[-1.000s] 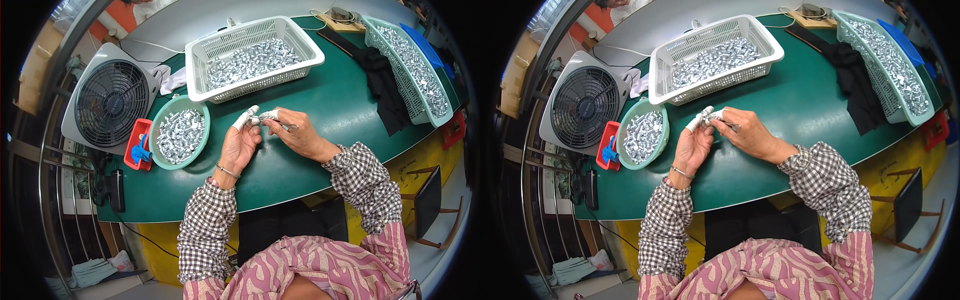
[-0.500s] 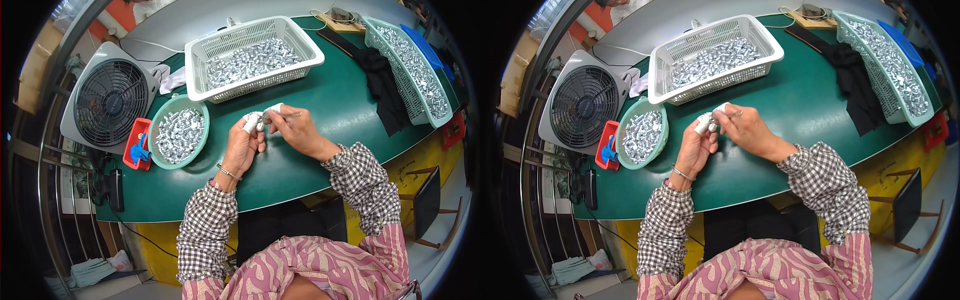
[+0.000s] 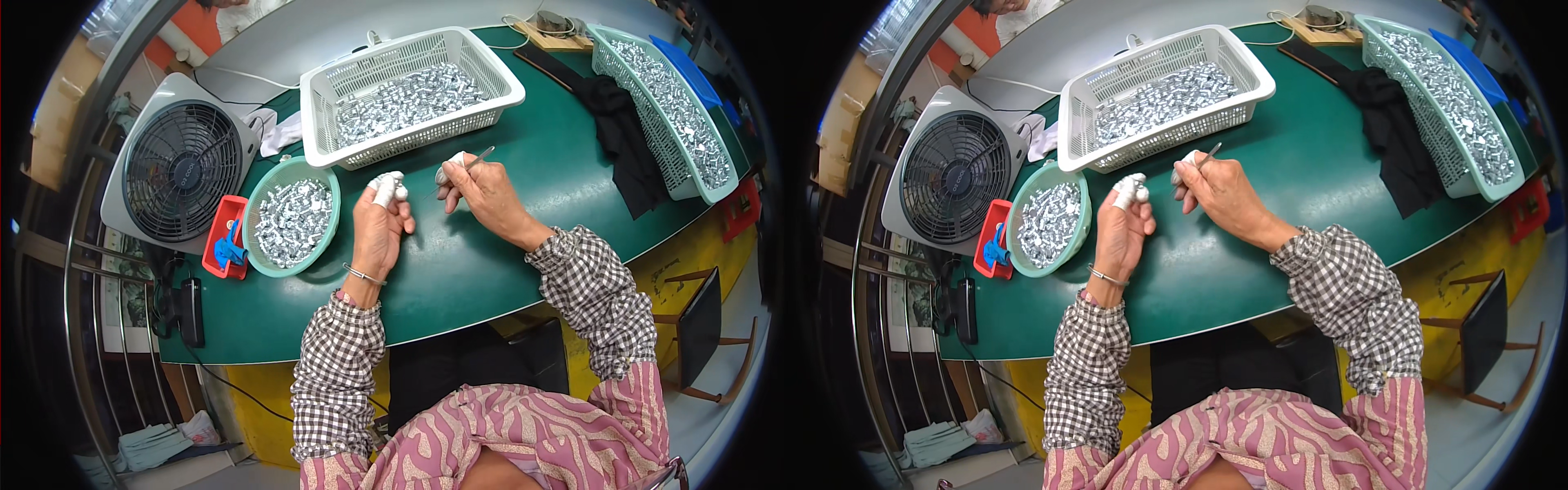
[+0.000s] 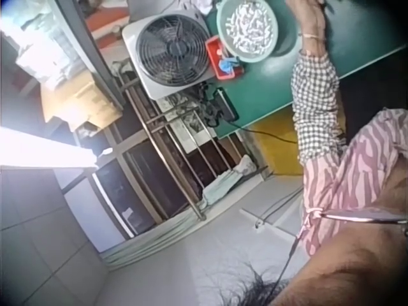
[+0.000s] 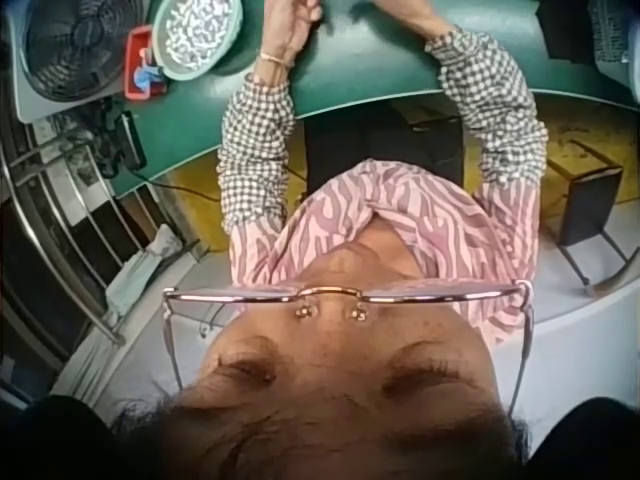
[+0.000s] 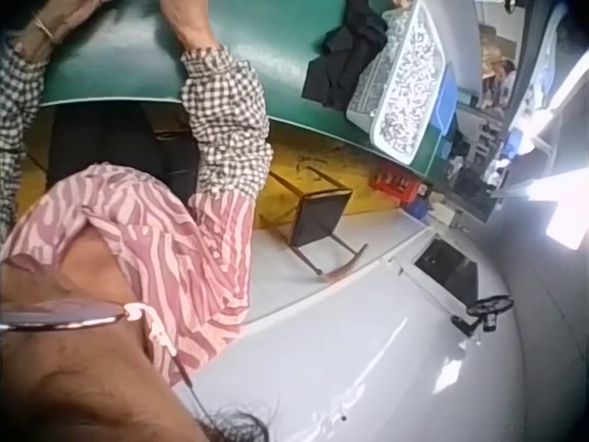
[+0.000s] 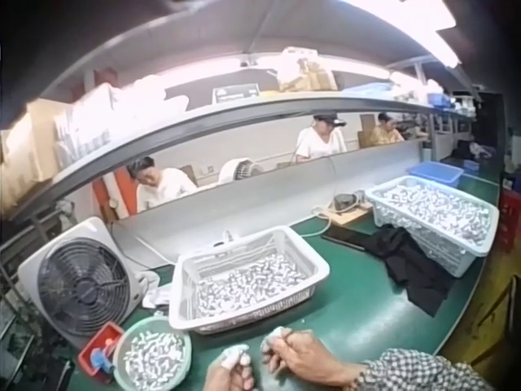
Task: Assembling small metal components into white plastic housings using a precision tool at a workbench.
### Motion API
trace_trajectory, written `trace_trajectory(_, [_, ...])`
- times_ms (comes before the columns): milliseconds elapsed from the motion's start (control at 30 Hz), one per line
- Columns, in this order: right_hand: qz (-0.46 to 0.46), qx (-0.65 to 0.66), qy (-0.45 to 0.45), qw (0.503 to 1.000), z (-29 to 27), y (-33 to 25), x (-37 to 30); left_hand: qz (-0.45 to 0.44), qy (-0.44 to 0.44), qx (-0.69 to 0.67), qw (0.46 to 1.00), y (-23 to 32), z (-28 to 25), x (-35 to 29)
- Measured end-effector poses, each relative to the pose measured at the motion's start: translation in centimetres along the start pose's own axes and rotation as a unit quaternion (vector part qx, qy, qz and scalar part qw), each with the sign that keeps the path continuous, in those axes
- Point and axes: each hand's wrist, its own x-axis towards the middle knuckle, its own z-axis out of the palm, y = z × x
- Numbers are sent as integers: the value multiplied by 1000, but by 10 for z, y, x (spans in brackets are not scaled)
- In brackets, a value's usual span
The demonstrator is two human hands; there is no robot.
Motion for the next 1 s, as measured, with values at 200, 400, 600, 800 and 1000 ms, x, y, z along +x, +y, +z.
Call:
trace_trajectory(200, [12, -34, 75, 997, -10, 0, 7, 107, -1, 333, 937, -4, 5, -7])
trace_trajectory(400, [10, -56, 78, 995, -14, 8, 8, 342, -2, 620, 706, -11, 16, -14])
trace_trajectory(600, [7, -56, 59, 997, -9, 9, 10, 294, -41, 731, 615, -3, 16, -11])
trace_trajectory(800, [16, -80, 70, 994, -16, 8, 9, 437, 40, 676, 592, 40, 53, 21])
trace_trajectory(1000, [10, -57, 70, 996, -10, 7, 9, 415, 80, 736, 529, 55, 33, 59])
